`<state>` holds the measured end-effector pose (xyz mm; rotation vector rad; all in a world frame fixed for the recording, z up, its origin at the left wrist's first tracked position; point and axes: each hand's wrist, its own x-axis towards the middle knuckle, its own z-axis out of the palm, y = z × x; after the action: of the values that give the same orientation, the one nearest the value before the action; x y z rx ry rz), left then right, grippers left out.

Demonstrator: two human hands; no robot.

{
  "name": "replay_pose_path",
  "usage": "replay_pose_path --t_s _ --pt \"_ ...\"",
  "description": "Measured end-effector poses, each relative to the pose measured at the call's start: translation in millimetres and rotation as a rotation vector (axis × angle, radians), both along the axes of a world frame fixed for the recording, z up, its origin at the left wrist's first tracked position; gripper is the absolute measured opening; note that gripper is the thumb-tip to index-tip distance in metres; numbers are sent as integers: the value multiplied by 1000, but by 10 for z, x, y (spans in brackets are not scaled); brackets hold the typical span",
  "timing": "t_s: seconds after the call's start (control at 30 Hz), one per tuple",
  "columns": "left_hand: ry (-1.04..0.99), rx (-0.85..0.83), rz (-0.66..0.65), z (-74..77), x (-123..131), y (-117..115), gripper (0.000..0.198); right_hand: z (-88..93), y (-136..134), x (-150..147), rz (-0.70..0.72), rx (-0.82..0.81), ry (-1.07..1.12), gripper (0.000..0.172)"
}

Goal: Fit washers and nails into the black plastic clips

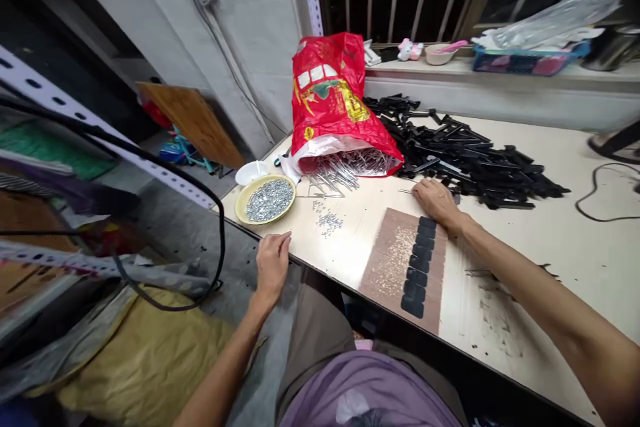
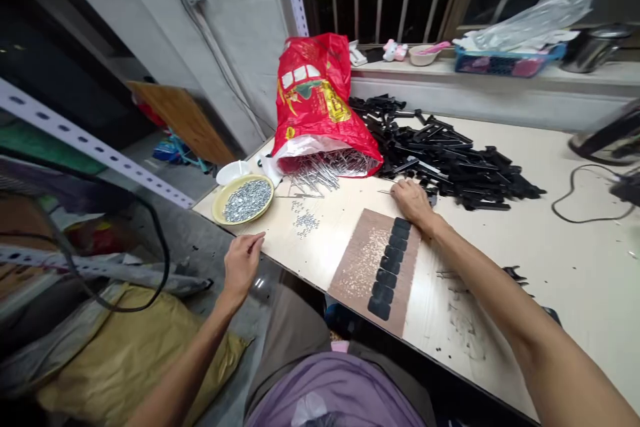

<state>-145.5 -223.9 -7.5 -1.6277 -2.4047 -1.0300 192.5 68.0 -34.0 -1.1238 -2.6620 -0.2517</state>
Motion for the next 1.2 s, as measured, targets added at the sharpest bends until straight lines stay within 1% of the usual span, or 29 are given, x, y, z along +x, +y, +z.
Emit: replay_pose_path --t_s 0.07,0.17,0.23,0.33,0.43,0.53,0.6,0.67,0.73,0.77,0.8,0.9,0.93,0.97,1.0,1.07,1.2 --pt "81 -98 -1 10 -222 -90 30 32 -62 65 9 40 85 28" --pt "196 -226 -40 54 -366 -141 28 147 -209 109 29 85 222 27" --pt "258 -295 -67 93 -389 -113 25 244 -337 92 74 97 265 26" --pt "299 -405 -97 161 -400 0 19 378 -555 13 133 92 293 25" --pt "270 -539 -88 233 -410 133 15 476 -769 -90 184 59 341 23" --pt "231 -648 -94 287 -400 214 12 545 -962 -191 228 6 417 21" --pt "216 -645 -97 297 -369 236 13 581 -1093 -264 245 -33 459 20" --pt "168 -579 -81 287 -313 254 14 614 -1238 -349 268 -88 496 20" --pt "11 -479 -87 267 -226 289 12 644 -1396 -451 296 -146 529 22" --pt "-137 -431 -104 259 -169 315 11 658 -1474 -505 315 -174 536 24" --pt "-329 -387 -132 255 -102 347 11 672 -1548 -560 334 -198 536 27" --pt "-967 -267 -214 264 145 449 23 704 -1714 -712 369 -254 496 33" --pt "-1126 -225 -229 273 236 477 26 711 -1746 -753 366 -265 481 33" --pt "-1242 -183 -241 281 325 500 27 717 -1767 -786 357 -274 470 33" --pt "-1319 -141 -251 288 410 518 27 722 -1780 -813 343 -281 460 33" --pt "-1395 -59 -275 298 557 541 26 728 -1788 -844 317 -296 447 30" --pt "-1391 52 -317 310 731 558 24 726 -1795 -847 278 -320 413 27"
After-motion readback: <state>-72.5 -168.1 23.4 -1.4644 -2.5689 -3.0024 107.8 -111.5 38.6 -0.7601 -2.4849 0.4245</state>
